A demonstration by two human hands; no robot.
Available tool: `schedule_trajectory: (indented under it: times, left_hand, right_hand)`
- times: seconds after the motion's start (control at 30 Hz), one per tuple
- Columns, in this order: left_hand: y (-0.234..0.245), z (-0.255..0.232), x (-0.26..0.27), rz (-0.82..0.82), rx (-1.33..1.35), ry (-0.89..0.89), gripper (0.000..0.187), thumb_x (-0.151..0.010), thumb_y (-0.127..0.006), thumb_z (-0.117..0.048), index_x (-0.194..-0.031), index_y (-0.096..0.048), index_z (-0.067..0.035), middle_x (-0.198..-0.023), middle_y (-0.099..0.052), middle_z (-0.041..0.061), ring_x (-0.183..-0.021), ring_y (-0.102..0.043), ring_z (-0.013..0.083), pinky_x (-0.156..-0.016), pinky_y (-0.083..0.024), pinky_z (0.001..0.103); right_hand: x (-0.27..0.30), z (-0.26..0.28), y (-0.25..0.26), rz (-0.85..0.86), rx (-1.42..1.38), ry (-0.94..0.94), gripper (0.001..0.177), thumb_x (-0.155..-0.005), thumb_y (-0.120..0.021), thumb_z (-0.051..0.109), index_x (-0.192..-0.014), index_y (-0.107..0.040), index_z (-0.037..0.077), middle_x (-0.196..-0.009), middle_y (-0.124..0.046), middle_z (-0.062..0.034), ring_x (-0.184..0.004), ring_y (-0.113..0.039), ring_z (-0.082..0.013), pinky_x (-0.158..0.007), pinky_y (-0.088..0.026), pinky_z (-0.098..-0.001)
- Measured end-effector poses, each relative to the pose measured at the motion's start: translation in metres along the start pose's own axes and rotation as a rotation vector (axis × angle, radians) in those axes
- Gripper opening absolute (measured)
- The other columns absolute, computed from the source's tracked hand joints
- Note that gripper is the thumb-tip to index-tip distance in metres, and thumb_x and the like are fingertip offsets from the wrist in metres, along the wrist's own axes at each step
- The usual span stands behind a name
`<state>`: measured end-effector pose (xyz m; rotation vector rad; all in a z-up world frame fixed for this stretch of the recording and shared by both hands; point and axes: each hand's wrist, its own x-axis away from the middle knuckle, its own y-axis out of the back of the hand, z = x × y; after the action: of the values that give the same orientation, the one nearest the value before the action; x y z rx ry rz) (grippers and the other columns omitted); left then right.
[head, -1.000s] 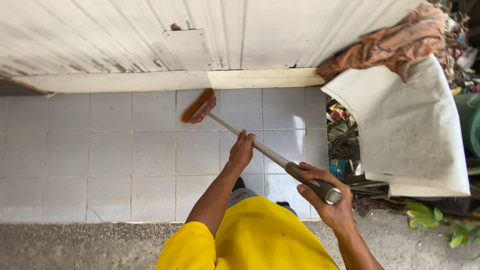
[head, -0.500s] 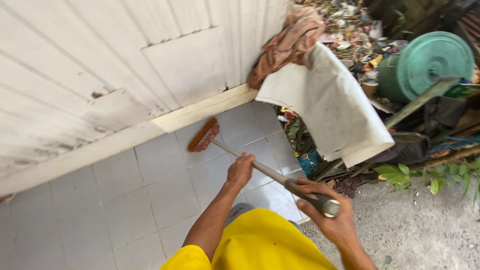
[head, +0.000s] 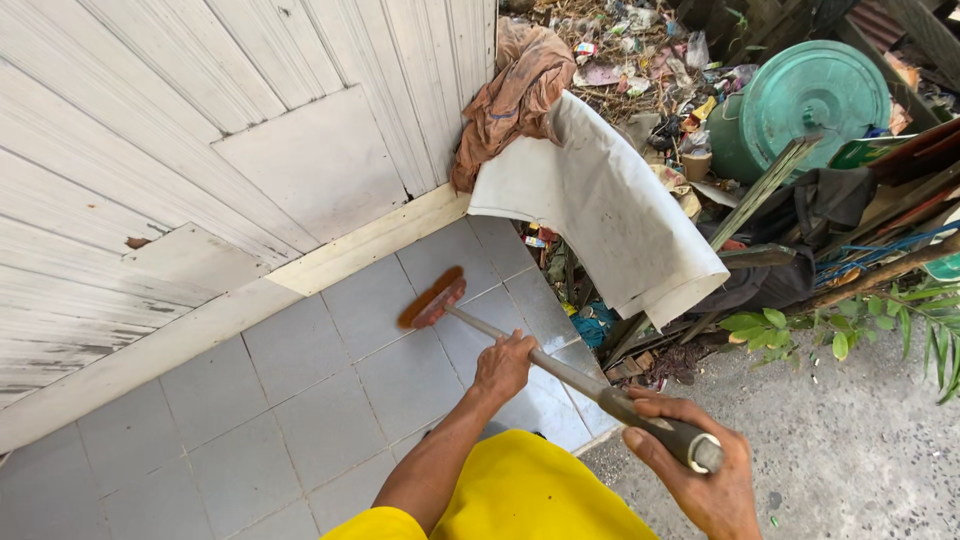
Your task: The person sweeps a tiled walkway and a concrete surface using a broom, pushing debris along the floor and toward the edge.
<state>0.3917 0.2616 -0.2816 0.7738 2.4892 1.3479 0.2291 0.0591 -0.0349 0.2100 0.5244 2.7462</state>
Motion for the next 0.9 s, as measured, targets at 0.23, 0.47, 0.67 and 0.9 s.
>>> schedule_trajectory:
  times: [0.23,0.47,0.67,0.9]
  left_hand:
    - [0.011,0.036,-0.031,-0.023,-0.001,0.07,0.017,-0.091,-0.064,-0.007,-0.107,-0.064,-0.013,-0.141,-0.056,0.026,-0.111,-0.062,0.0499,-0.087,-0.056,0.055]
    - [-0.005,0.073,-0.041,0.193,0.05,0.076,0.029,-0.092,-0.06,-0.001,-0.117,-0.065,-0.015,-0.139,-0.051,0.029,-0.124,-0.057,0.0464,-0.095,-0.053,0.053]
    - [0.007,0.031,-0.037,0.355,-0.043,-0.2,0.029,-0.085,-0.061,0.004,-0.109,-0.067,-0.012,-0.145,-0.052,0.028,-0.12,-0.059,0.0492,-0.09,-0.057,0.052]
    - [0.048,0.066,-0.063,0.37,-0.023,-0.16,0.013,-0.098,-0.058,-0.006,-0.108,-0.065,-0.012,-0.135,-0.061,0.023,-0.121,-0.063,0.0464,-0.093,-0.057,0.052]
  right_hand:
    - [-0.017,0.002,-0.04,-0.085,-0.056,-0.003,0.031,-0.075,-0.086,0.012,-0.101,-0.075,0.001,-0.118,-0.078,-0.0167,-0.108,-0.075,-0.0221,-0.09,-0.061,-0.036]
    - [0.0,0.005,-0.073,-0.105,-0.134,-0.115,0.031,-0.076,-0.085,0.009,-0.105,-0.076,0.001,-0.125,-0.075,-0.0181,-0.118,-0.071,-0.0255,-0.097,-0.056,-0.0366]
    - [0.046,0.048,-0.061,-0.359,-0.161,-0.355,0.031,-0.074,-0.079,0.002,-0.105,-0.074,0.001,-0.123,-0.075,-0.0219,-0.122,-0.072,-0.0318,-0.092,-0.059,-0.0437]
    - [0.036,0.065,-0.116,-0.45,-0.162,-0.303,0.032,-0.073,-0.08,0.0,-0.105,-0.073,0.002,-0.125,-0.074,-0.0218,-0.121,-0.071,-0.0334,-0.092,-0.058,-0.0442]
